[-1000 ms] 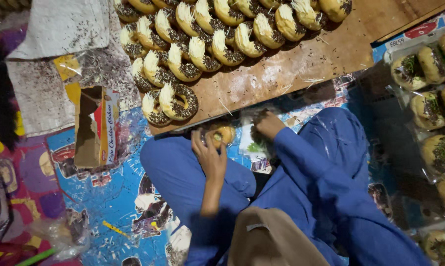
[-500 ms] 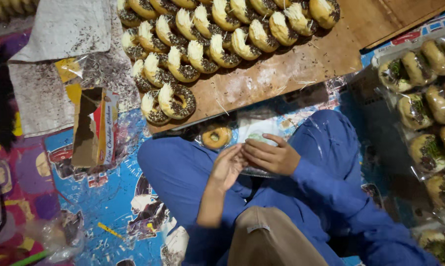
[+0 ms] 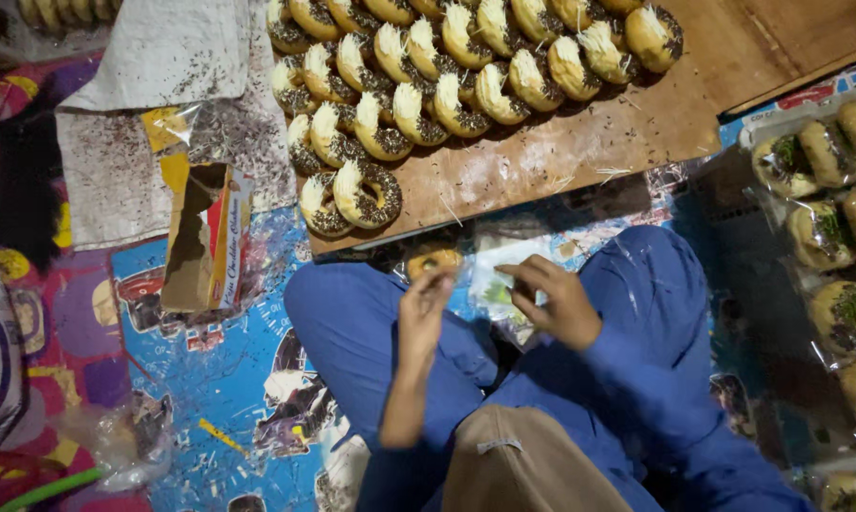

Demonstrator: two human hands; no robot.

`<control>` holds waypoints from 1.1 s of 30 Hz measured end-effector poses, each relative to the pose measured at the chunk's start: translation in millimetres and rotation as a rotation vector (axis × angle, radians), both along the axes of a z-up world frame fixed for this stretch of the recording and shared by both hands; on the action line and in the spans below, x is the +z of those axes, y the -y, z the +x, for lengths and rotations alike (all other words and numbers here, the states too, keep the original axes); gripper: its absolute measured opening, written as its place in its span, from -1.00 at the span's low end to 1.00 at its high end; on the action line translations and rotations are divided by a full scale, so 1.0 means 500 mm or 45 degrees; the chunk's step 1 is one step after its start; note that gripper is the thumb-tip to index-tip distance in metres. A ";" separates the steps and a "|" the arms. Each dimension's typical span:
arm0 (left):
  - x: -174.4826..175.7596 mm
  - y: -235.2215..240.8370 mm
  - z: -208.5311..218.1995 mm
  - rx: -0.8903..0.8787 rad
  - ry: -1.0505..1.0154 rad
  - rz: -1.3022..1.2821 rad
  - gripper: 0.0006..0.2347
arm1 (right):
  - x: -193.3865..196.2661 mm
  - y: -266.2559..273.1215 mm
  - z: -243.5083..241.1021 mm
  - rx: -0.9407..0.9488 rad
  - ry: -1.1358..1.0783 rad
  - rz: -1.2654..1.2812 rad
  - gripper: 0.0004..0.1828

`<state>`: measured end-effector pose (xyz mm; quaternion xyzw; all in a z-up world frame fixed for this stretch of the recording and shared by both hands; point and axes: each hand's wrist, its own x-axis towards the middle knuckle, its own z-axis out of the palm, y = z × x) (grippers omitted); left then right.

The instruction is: The person sits on the floor and repeatedly picks up frosted donuts from a wooden board, places each into a clear plastic bag, and sets the sealed bag into a nearby crate. The process continues with multiple donuts handled one at a time.

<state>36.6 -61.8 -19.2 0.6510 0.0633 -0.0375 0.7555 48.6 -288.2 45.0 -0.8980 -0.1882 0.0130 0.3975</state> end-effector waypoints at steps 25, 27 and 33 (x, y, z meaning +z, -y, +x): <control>0.077 0.111 -0.066 -0.209 1.092 0.990 -0.80 | -0.082 -0.091 -0.014 0.018 0.117 -0.459 -0.32; 0.088 0.086 -0.050 -0.012 1.047 0.907 -0.76 | -0.035 -0.108 0.008 -0.028 0.252 -0.003 -0.22; 0.042 -0.129 0.011 0.335 -0.075 -1.208 -0.57 | 0.055 -0.225 0.035 0.871 0.111 0.250 0.28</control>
